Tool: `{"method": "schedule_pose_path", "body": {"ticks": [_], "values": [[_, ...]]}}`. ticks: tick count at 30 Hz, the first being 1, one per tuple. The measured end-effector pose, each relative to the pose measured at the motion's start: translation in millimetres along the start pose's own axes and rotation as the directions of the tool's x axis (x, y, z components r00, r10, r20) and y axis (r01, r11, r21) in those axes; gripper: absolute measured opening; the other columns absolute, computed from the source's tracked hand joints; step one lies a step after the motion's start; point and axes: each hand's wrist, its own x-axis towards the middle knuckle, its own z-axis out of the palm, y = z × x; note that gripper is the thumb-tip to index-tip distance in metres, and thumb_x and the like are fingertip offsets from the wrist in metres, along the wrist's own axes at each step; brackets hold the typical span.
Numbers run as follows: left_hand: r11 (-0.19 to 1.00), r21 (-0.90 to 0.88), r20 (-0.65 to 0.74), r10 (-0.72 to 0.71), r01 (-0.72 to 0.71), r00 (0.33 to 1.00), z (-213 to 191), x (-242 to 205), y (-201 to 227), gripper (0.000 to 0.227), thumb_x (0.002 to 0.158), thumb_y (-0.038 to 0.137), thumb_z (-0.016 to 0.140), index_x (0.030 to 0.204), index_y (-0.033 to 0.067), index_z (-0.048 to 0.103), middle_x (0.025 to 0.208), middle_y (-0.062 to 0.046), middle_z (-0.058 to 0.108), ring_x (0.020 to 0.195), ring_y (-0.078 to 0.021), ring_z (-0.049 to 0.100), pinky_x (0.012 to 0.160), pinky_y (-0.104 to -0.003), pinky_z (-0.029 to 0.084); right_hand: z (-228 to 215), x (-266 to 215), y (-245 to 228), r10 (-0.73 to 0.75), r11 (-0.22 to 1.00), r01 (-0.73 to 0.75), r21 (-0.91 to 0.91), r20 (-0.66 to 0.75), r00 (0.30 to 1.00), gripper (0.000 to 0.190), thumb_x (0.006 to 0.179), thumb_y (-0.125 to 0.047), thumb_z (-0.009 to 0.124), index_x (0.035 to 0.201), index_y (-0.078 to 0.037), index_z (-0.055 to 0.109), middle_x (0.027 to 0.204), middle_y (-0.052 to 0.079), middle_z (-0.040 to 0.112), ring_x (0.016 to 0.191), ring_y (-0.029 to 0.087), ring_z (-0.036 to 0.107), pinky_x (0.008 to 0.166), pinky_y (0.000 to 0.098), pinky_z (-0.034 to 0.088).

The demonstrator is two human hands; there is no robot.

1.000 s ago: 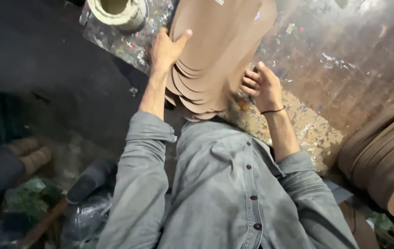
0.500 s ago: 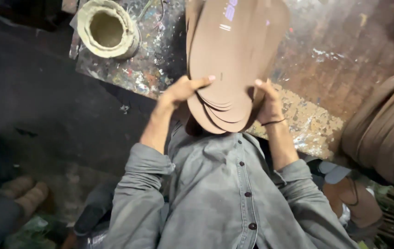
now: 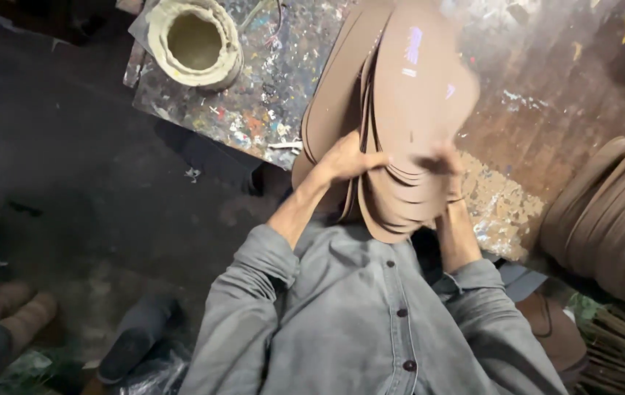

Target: The person picks up stacks of brown and black shoe insoles from a table and repeatedly flips them over to align them. They handle the insoles by hand, moving them between piles and adjusting their orientation.

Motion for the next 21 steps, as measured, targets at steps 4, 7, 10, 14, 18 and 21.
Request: {"method": "schedule_pose_path", "body": {"ticks": [4,7,10,14,18,21], "values": [[0.744,0.497,-0.195,-0.405,0.446,0.893,11.5,-8.0,31.9,0.073,0.08,0.049,0.078,0.136,0.0043,0.062,0.139,-0.023,0.063,0.136,-0.0386,0.051,0.117,-0.045,0.037,7.4,-8.4,-9.3,0.016,0.987,-0.015,-0.162,0.001,1.0,0.071,0.083,-0.013,0.073,0.146,0.007,0.046,0.13,0.018,0.063,0.117,0.029,0.064,0.107,0.0395,0.052],[0.687,0.61,-0.368,-0.196,0.395,0.909,3.2,-19.0,28.9,0.064,0.091,0.052,0.075,0.135,0.0067,0.066,0.139,-0.023,0.059,0.134,-0.0431,0.047,0.117,-0.051,0.034,22.3,-25.5,-21.7,-0.025,0.998,0.029,-0.054,0.086,0.996,0.069,0.084,-0.012,0.073,0.144,0.008,0.046,0.129,0.02,0.063,0.116,0.031,0.066,0.105,0.0409,0.055],[0.658,0.656,-0.601,0.16,0.369,0.783,-15.4,-15.3,-8.1,0.069,0.094,0.045,0.079,0.139,-0.0014,0.056,0.135,-0.027,0.055,0.126,-0.0432,0.052,0.11,-0.052,0.04,0.5,-6.3,-7.3,-0.072,0.987,0.073,-0.145,0.014,0.997,0.069,0.084,-0.006,0.075,0.145,0.006,0.045,0.129,0.018,0.063,0.116,0.029,0.065,0.102,0.0396,0.055],[0.391,0.723,-0.681,0.26,0.57,0.685,-13.9,-1.9,29.6,0.094,0.058,0.033,0.092,0.132,-0.0053,0.048,0.123,-0.028,0.056,0.113,-0.0471,0.054,0.09,-0.057,0.041,23.8,-1.3,-19.8,-0.151,0.939,0.104,-0.329,-0.121,0.981,0.074,0.08,0.005,0.075,0.146,-0.002,0.04,0.128,0.013,0.063,0.116,0.027,0.064,0.099,0.0385,0.055],[0.445,0.671,-0.705,0.137,0.592,0.696,-43.2,11.2,2.4,0.094,0.053,0.037,0.096,0.123,-0.0046,0.051,0.12,-0.026,0.057,0.113,-0.0447,0.056,0.096,-0.051,0.048,24.7,-28.1,-67.7,-0.255,0.88,0.222,-0.42,-0.024,0.967,0.076,0.081,0.007,0.074,0.148,-0.001,0.04,0.134,0.013,0.062,0.125,0.026,0.063,0.108,0.0376,0.054],[0.484,0.611,-0.664,-0.118,0.627,0.738,-48.3,8.7,-5.6,0.06,0.075,0.031,0.089,0.119,0.0051,0.058,0.119,-0.019,0.066,0.114,-0.0408,0.062,0.096,-0.05,0.052,11.1,-45.9,-92.3,-0.21,0.876,0.205,-0.437,0.036,0.977,0.074,0.083,0.004,0.074,0.149,0.0,0.041,0.133,0.013,0.062,0.122,0.027,0.062,0.107,0.0395,0.052]]}}
